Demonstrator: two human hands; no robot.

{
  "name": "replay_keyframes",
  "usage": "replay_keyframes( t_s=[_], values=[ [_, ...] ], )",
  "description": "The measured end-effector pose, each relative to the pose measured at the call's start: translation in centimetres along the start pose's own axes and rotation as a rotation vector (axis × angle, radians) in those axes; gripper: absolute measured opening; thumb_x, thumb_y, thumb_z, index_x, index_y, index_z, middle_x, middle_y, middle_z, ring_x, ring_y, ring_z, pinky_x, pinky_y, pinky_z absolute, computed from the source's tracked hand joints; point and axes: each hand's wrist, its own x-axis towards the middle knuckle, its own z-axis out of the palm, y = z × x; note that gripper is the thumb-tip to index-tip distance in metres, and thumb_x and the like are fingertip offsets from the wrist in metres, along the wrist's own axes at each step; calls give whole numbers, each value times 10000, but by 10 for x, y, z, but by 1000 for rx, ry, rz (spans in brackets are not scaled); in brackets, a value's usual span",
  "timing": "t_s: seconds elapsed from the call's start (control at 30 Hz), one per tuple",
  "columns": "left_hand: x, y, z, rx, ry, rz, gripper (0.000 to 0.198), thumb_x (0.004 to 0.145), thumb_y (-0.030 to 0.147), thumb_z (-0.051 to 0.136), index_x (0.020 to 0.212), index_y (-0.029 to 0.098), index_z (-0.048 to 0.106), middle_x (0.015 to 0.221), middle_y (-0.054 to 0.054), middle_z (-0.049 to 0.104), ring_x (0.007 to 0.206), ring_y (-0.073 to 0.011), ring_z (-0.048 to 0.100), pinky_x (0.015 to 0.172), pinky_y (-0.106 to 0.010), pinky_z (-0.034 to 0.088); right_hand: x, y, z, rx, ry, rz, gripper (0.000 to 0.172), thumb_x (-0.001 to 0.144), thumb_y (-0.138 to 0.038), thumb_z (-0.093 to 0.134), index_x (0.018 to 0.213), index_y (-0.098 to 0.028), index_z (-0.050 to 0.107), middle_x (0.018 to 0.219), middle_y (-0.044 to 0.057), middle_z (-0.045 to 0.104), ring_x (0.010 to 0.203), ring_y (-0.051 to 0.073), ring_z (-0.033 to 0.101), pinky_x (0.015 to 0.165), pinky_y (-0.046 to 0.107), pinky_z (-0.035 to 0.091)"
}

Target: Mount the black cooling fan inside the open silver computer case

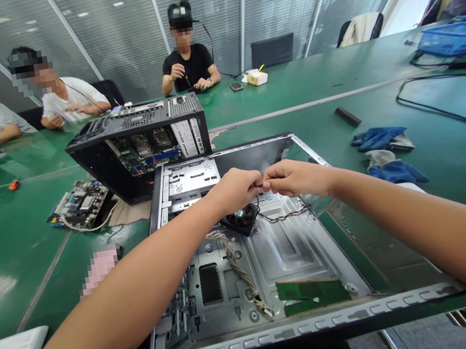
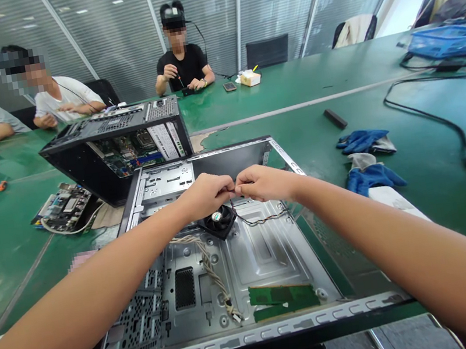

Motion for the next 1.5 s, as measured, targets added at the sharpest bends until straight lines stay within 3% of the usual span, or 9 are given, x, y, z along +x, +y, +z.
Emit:
replay_keyframes(
  t_s=[0.33,0.63,0.8,1.03,1.3,1.5],
  values=[
    [4,1,4,-232,8,-140,28,817,178,596,792,167,606,736,9,674,664,-106,562,644,-233,404,-1,-2,0,139,62,38,154,732,-304,610,673,-191,524,519,-62,414,443,71,331,440,241,253],
    [6,-7,12,-621,-126,-218,62,831,209,598,820,166,554,770,-14,690,698,-111,608,711,-268,499,0,1,-2,-26,136,-20,136,719,-289,558,649,-174,567,540,-53,426,477,75,308,472,261,219],
    [5,-2,15,-886,-188,-270,90,866,169,565,799,154,507,716,-4,656,672,-78,612,712,-258,522,-3,-1,-7,-113,83,5,140,706,-301,549,643,-179,574,568,-36,449,514,95,327,494,273,237],
    [7,8,16,-786,-274,-303,115,890,151,521,777,152,499,626,13,613,582,-88,604,604,-235,488,-10,-6,-10,-200,-59,123,215,759,-361,543,717,-171,633,654,10,549,508,107,354,483,279,274],
    [7,7,16,-701,-305,-296,108,856,152,533,756,164,494,562,41,574,520,-88,550,561,-228,442,-11,-6,-4,-342,-3,120,190,760,-339,559,664,-177,585,608,11,572,511,121,460,520,272,333],
    [6,3,20,-653,-379,-270,113,817,172,556,718,167,503,528,57,540,510,-82,504,544,-219,400,-7,-1,4,-373,-64,85,126,750,-271,544,677,-176,583,645,14,600,534,124,496,539,267,347]
  ],
)
